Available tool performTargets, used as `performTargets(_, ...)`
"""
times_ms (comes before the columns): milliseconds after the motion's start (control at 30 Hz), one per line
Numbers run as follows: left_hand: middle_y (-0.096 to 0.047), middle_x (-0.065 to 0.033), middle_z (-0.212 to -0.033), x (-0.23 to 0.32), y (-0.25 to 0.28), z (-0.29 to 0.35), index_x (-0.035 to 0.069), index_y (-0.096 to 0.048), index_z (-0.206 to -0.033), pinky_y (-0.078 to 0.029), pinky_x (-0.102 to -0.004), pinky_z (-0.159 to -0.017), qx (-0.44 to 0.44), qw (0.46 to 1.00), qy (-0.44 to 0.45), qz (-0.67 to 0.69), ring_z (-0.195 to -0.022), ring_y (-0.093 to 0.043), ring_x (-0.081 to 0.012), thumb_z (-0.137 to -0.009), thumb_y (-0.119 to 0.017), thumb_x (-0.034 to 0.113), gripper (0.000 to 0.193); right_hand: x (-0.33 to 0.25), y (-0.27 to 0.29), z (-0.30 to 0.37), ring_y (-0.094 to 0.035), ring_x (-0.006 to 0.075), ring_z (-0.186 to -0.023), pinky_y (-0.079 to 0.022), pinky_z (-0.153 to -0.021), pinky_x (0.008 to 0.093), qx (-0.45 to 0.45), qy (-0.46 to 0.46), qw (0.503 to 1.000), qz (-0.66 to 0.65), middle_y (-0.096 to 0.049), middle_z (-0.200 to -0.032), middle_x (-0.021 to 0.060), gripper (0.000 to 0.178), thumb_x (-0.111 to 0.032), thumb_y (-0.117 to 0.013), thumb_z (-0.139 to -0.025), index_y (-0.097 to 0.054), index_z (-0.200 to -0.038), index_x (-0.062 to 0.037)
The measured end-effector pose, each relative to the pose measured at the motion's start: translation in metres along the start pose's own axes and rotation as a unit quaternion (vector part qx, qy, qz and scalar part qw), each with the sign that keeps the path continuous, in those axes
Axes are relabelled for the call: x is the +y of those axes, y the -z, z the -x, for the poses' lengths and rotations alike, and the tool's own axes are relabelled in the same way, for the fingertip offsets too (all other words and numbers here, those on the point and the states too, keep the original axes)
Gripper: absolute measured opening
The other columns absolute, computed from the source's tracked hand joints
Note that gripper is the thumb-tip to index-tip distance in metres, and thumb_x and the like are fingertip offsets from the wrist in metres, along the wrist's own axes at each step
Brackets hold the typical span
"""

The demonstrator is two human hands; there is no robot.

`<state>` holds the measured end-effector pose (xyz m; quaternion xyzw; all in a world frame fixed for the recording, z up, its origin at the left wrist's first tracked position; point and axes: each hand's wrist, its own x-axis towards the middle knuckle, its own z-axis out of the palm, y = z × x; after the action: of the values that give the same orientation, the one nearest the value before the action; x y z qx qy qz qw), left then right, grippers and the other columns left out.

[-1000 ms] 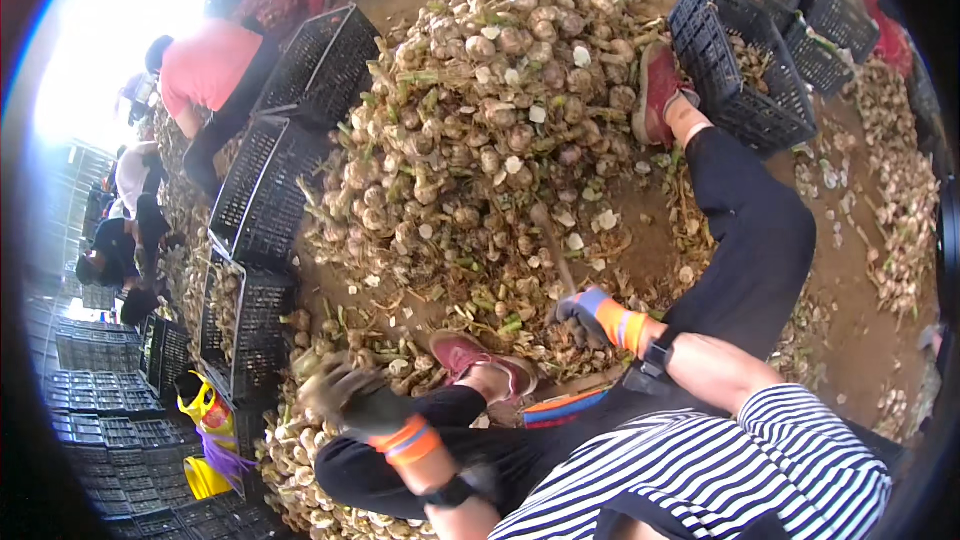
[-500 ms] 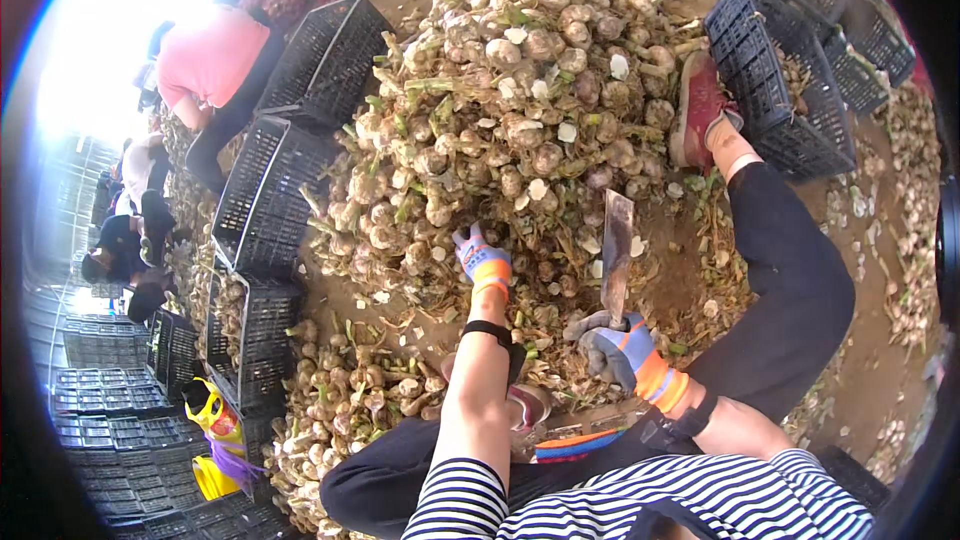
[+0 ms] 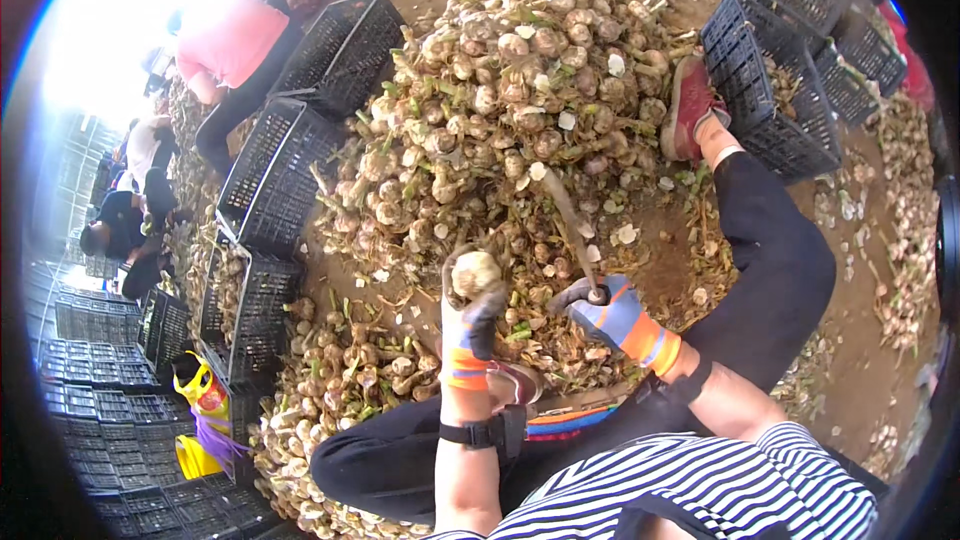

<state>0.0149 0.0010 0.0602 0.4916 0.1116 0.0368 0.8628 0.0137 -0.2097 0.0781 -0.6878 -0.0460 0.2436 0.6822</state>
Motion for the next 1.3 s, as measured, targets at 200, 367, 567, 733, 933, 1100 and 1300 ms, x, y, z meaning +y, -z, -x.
performTargets(200,-0.050,-0.0181,-0.115,-0.010,0.027,0.045,0.006,-0.025,-0.138,-0.047,-0.0423,-0.090,-0.165,0.955,0.074,0.237,-0.099,-0.056,-0.0279,-0.091,-0.042,0.030,0.056,-0.030,-0.005,0.015,-0.063,0.0321,-0.079,-0.049,-0.069,0.0400,-0.134,0.098,0.822,0.545,-0.065,-0.081,0.0166,0.029,-0.033,-0.054,-0.072,-0.065,-0.086,-0.0098)
performTargets(367,-0.055,-0.0141,-0.115,-0.006,0.005,0.057,0.000,-0.041,-0.125,-0.042,-0.0394,-0.096,0.042,0.996,0.078,0.033,-0.101,-0.056,-0.0248,-0.092,-0.040,0.014,0.035,-0.048,-0.017,0.028,-0.064,0.0293,-0.081,-0.050,-0.070,0.0401,-0.219,0.106,0.743,0.624,-0.065,-0.086,0.0143,0.030,-0.030,-0.055,-0.071,-0.064,-0.090,-0.0077)
performTargets(567,-0.057,-0.0121,-0.110,-0.009,0.004,0.069,0.000,-0.043,-0.120,-0.046,-0.0340,-0.089,0.017,0.998,0.059,0.029,-0.097,-0.058,-0.0216,-0.090,-0.044,0.009,0.032,-0.059,-0.016,0.029,-0.063,0.0287,-0.085,-0.050,-0.071,0.0393,-0.243,0.098,0.736,0.624,-0.064,-0.092,0.0130,0.033,-0.029,-0.057,-0.069,-0.063,-0.093,-0.0072)
performTargets(733,-0.058,-0.0124,-0.107,0.002,0.002,0.065,-0.001,-0.042,-0.124,-0.044,-0.0361,-0.092,-0.007,0.972,0.174,0.156,-0.098,-0.056,-0.0207,-0.091,-0.043,0.012,0.036,-0.054,-0.012,0.021,-0.063,0.0277,-0.089,-0.049,-0.076,0.0383,-0.293,0.058,0.704,0.644,-0.064,-0.097,0.0133,0.036,-0.029,-0.056,-0.069,-0.063,-0.096,-0.0067)
performTargets(933,-0.063,-0.0067,-0.096,0.004,-0.002,0.078,0.001,-0.051,-0.111,-0.049,-0.0286,-0.079,0.006,0.968,-0.040,-0.249,-0.087,-0.061,-0.0157,-0.073,-0.067,0.009,0.042,-0.028,-0.007,0.014,-0.063,0.0286,-0.089,-0.050,-0.075,0.0372,-0.246,0.081,0.738,0.623,-0.066,-0.093,0.0133,0.037,-0.029,-0.056,-0.068,-0.064,-0.098,-0.0075)
performTargets(1100,-0.065,-0.0098,-0.084,0.034,-0.038,0.087,0.002,-0.058,-0.098,-0.051,-0.0302,-0.072,0.055,0.820,-0.147,-0.550,-0.077,-0.063,-0.0202,-0.058,-0.081,0.017,0.049,0.022,0.030,-0.022,-0.063,0.0326,-0.083,-0.050,-0.076,0.0397,-0.074,-0.104,0.854,0.505,-0.066,-0.089,0.0169,0.036,-0.031,-0.062,-0.066,-0.066,-0.090,-0.0044)
performTargets(1300,-0.061,-0.0029,-0.098,0.011,0.004,0.063,0.010,-0.054,-0.112,-0.049,-0.0280,-0.075,0.121,0.993,0.018,0.003,-0.086,-0.059,-0.0144,-0.076,-0.069,0.015,0.040,0.007,0.010,-0.005,-0.061,0.0143,-0.063,-0.048,-0.063,0.0271,-0.096,0.009,0.975,0.198,-0.066,-0.068,0.0081,0.018,-0.020,-0.059,-0.072,-0.071,-0.079,-0.0086)
